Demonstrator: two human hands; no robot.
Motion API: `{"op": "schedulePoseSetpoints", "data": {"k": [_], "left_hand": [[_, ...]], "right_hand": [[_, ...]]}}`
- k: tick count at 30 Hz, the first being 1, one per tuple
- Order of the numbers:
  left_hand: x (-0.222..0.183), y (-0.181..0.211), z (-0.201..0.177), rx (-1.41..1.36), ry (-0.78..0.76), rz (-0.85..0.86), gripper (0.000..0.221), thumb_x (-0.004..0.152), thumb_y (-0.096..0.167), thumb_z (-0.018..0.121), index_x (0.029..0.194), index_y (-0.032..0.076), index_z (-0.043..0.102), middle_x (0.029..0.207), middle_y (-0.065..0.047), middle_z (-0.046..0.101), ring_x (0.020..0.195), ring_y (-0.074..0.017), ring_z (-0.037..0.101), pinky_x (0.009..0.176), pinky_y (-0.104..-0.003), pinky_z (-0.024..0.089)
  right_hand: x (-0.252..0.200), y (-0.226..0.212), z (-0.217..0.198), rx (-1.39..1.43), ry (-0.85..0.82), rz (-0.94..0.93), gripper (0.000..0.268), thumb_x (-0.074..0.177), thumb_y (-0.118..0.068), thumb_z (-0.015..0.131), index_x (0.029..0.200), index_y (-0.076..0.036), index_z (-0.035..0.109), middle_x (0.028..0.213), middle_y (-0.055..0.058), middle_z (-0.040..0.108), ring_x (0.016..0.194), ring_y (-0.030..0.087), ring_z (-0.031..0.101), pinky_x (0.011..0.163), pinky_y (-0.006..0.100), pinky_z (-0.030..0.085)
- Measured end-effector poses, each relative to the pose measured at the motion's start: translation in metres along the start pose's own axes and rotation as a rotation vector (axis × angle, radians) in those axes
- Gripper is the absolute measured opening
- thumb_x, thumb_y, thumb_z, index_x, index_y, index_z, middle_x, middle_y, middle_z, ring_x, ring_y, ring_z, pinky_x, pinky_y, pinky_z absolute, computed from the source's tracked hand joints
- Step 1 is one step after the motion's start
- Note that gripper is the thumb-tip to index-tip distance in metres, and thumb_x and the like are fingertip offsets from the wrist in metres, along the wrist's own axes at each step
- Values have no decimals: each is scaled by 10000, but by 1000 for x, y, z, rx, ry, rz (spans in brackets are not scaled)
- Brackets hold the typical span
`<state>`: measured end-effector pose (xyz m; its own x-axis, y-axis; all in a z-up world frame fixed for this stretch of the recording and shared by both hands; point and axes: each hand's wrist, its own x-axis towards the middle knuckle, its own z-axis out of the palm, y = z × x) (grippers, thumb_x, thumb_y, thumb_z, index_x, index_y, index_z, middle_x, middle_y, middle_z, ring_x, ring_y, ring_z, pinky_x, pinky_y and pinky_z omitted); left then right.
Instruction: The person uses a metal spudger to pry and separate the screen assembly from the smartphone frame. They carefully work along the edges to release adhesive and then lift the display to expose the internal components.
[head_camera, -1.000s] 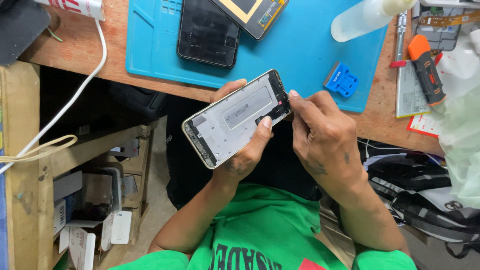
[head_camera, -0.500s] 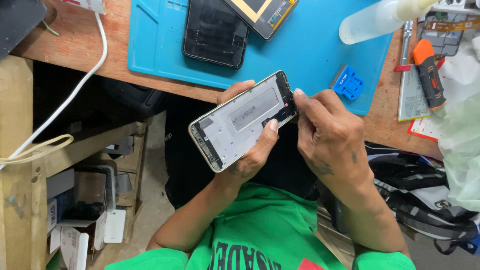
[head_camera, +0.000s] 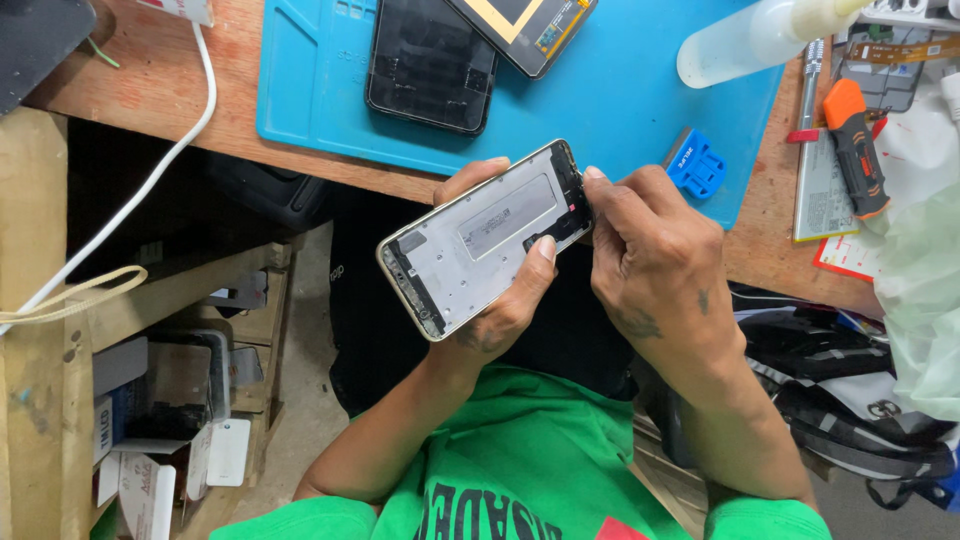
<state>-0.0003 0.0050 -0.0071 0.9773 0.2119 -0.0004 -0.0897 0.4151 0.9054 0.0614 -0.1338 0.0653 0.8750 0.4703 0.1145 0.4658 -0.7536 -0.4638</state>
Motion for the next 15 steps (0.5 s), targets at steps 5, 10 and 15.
{"op": "schedulePoseSetpoints", "data": {"k": [5, 10, 15], "left_hand": [[-1, -1, 0, -1, 9, 8, 599, 980, -81, 658, 1483, 42, 358, 1244, -113, 547, 1049, -125, 625, 939, -273, 587], [-2, -1, -1, -22, 20, -3, 594, 979, -79, 662, 1474, 39, 356, 1268, -112, 549, 1127, -138, 617, 1005, -288, 576], [-1, 2, -1, -15, 44, -36, 634, 979, -77, 668, 1521, 41, 360, 1195, -122, 597, 1001, -131, 645, 899, -275, 593]], "right_hand": [[5, -2, 0, -8, -2, -17, 291, 953, 94, 694, 1231, 10, 678, 928, 155, 607, 764, 307, 648, 671, 398, 504], [11, -2, 2, -32, -14, -25, 294, 947, 98, 684, 1229, 13, 681, 922, 153, 608, 751, 304, 643, 667, 400, 502], [18, 1, 5, -27, -26, -21, 232, 970, 74, 705, 1191, 2, 704, 922, 162, 613, 753, 308, 640, 668, 393, 500]]}}
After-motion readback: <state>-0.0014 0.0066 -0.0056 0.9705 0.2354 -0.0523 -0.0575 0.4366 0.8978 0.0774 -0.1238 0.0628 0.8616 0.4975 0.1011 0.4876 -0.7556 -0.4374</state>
